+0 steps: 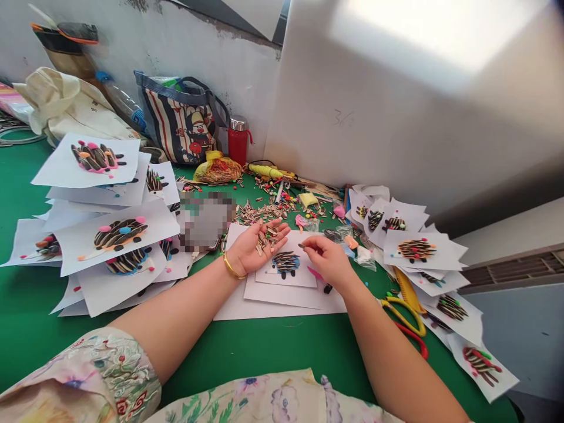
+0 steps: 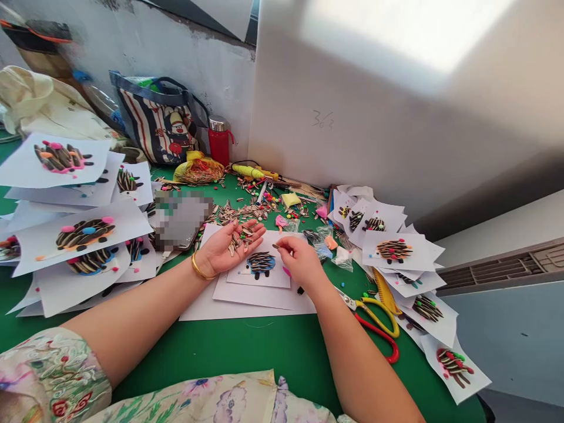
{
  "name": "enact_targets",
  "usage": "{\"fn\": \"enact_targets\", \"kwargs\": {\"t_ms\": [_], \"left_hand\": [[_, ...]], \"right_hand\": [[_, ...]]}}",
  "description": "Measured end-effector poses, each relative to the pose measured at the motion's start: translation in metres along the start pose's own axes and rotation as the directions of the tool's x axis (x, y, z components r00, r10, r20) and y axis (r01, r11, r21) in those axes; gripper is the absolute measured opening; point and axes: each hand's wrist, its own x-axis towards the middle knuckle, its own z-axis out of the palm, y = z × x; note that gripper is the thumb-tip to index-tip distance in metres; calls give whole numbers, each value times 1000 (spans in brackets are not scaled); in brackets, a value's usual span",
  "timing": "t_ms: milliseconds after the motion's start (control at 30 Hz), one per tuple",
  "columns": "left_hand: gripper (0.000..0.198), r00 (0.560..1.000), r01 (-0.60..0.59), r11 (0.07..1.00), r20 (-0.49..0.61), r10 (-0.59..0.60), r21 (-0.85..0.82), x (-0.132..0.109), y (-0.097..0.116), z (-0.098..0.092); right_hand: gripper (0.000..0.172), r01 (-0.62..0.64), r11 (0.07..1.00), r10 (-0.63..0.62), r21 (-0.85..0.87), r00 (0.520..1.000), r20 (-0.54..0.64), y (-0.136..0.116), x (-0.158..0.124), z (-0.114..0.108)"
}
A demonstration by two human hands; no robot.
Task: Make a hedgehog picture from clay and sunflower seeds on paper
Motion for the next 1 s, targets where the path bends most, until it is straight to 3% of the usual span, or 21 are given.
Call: {"fn": "enact_targets", "kwargs": {"t_ms": [133, 433, 800, 1000], "left_hand": [[44, 1000, 0, 1000, -12, 0, 2, 0, 0, 1], [44, 1000, 3, 1000, 2, -3, 3, 1, 0, 0], [45, 1000, 6, 1000, -10, -6, 15, 0, 0, 1], [45, 1000, 3, 1000, 2, -3, 18, 1, -1, -1]], "right_hand": [[15, -37, 999, 38, -31, 999, 33, 17, -16, -1], [17, 64, 979, -51, -192, 996, 72, 0, -13, 8], [18, 160, 888, -122, -431, 986, 115, 0, -10, 18], [18, 181, 867, -139, -465, 983, 124, -3, -9, 19]]}}
